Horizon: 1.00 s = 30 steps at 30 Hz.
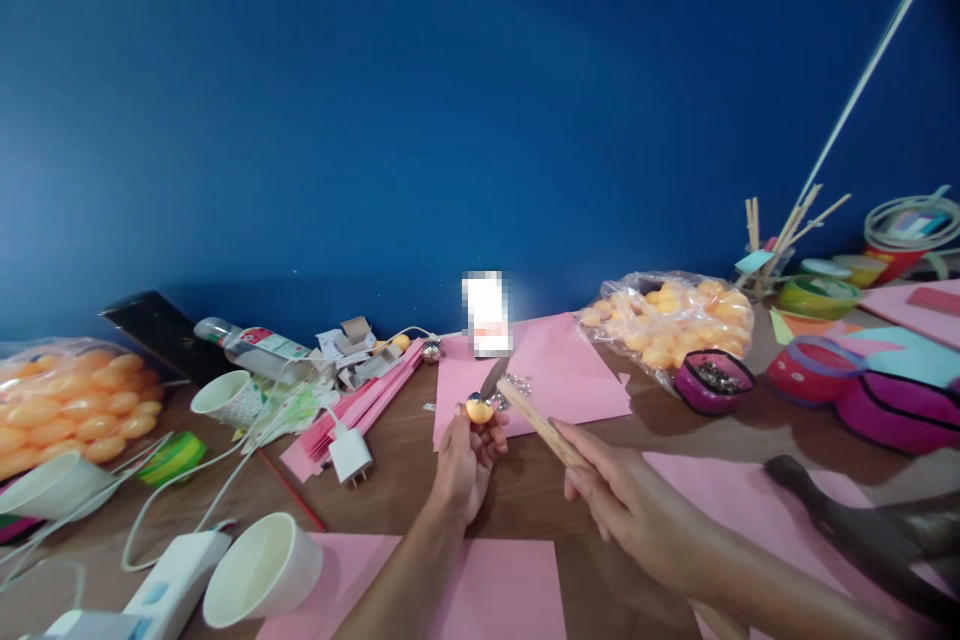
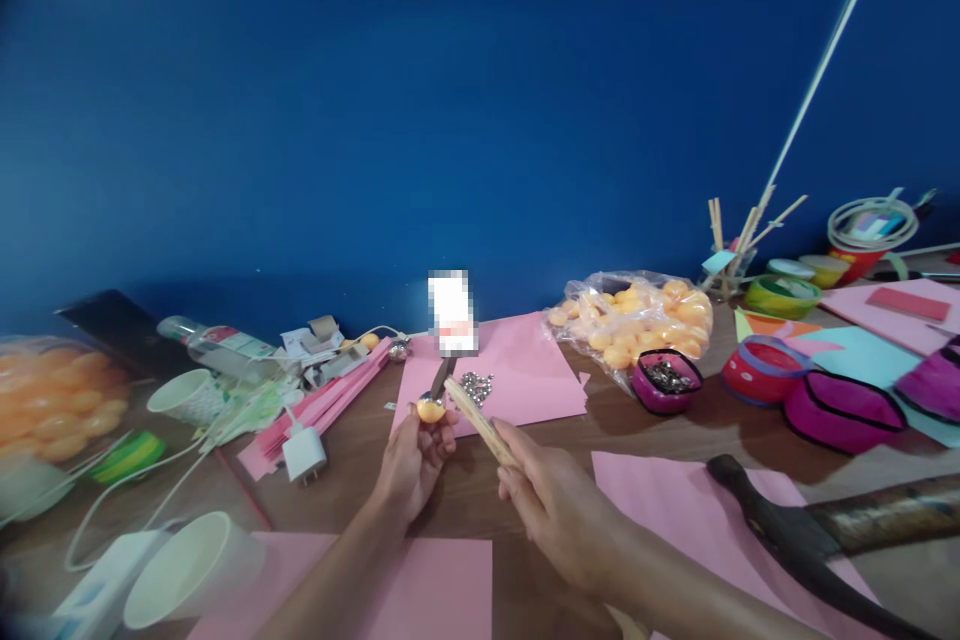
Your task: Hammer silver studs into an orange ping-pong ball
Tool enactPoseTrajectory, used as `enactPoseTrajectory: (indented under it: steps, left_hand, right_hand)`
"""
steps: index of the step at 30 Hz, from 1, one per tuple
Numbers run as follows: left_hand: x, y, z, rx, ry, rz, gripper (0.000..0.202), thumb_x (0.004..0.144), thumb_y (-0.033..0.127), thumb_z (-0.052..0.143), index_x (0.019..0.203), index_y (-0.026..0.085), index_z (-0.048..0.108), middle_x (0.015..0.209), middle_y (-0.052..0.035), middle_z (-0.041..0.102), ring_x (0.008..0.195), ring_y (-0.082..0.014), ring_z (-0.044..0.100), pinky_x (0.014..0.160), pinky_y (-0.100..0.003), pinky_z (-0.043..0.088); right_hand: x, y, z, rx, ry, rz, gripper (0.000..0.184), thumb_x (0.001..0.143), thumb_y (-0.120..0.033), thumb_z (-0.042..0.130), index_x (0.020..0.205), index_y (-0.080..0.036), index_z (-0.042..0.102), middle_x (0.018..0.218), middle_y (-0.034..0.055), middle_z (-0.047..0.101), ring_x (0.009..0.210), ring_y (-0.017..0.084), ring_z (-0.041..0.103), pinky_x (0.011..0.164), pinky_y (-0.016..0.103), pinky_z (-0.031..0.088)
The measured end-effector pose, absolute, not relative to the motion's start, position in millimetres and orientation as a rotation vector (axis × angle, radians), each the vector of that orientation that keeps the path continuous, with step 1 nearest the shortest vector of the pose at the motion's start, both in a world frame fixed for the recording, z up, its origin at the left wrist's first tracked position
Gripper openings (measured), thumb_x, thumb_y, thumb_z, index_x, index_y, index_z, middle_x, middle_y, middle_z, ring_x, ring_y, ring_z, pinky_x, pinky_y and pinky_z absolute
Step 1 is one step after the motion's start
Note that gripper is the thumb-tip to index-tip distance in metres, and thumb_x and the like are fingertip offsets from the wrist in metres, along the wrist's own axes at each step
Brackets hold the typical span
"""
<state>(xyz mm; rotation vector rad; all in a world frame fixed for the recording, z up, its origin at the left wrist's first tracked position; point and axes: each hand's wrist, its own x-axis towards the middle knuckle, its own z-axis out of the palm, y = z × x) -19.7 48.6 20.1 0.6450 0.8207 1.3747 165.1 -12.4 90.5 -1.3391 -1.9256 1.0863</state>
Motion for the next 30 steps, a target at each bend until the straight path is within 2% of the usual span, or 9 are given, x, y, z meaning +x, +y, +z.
enactPoseTrajectory:
  steps: [4,10,15,22,30]
  left_hand:
    - [-19.7,49.8,20.4,0.628,0.825,1.394,0.036,0.079,0.043,0.044,0.08,0.01,0.057,0.074,-0.008,0.062,0.052,-0.0082,0.05,0.051,-0.021,0.041]
    - [-19.4,48.3,22.4,0.669,0.824,1.385,0.037,0.081,0.043,0.04,0.078,0.01,0.057,0.072,-0.0071,0.061,0.05,-0.0075,0.048,0.049,-0.02,0.039]
    - [-20.2,48.0,21.1,0.652,0.789,1.395,0.033,0.081,0.04,0.041,0.088,0.012,0.056,0.078,-0.007,0.06,0.058,-0.0091,0.051,0.055,-0.022,0.042]
    - [-19.1,46.4,22.2,0.632,0.708,1.418,0.038,0.081,0.033,0.045,0.117,0.022,0.045,0.089,-0.0065,0.059,0.067,-0.0098,0.052,0.064,-0.024,0.045]
    - [-17.8,44.6,26.1,0.661,0.713,1.414,0.041,0.08,0.029,0.048,0.121,0.026,0.044,0.084,-0.0032,0.055,0.074,-0.0114,0.051,0.069,-0.027,0.044]
  right_hand:
    - [165.5,-12.3,89.6,-1.346,-1.878,1.135,0.039,0.089,-0.033,0.028,0.127,-0.026,0.032,0.073,-0.0018,0.056,0.049,0.008,0.047,0.049,0.02,0.038]
    - [165.1,-11.9,89.9,-1.329,-1.891,1.164,0.039,0.089,-0.034,0.028,0.126,-0.025,0.034,0.074,-0.0016,0.056,0.047,0.007,0.046,0.048,0.02,0.039]
    - [167.4,-11.8,97.0,-1.332,-1.867,1.169,0.041,0.089,-0.034,0.028,0.129,-0.027,0.029,0.076,-0.0015,0.055,0.048,0.007,0.046,0.048,0.02,0.039]
    - [169.3,-13.7,94.1,-1.338,-1.903,1.162,0.041,0.089,-0.033,0.028,0.129,-0.026,0.031,0.072,-0.0018,0.055,0.048,0.007,0.047,0.049,0.021,0.04]
    - [171.4,-12.3,93.5,-1.319,-1.859,1.202,0.043,0.089,-0.033,0.028,0.131,-0.025,0.028,0.076,-0.0009,0.055,0.047,0.007,0.047,0.048,0.02,0.04]
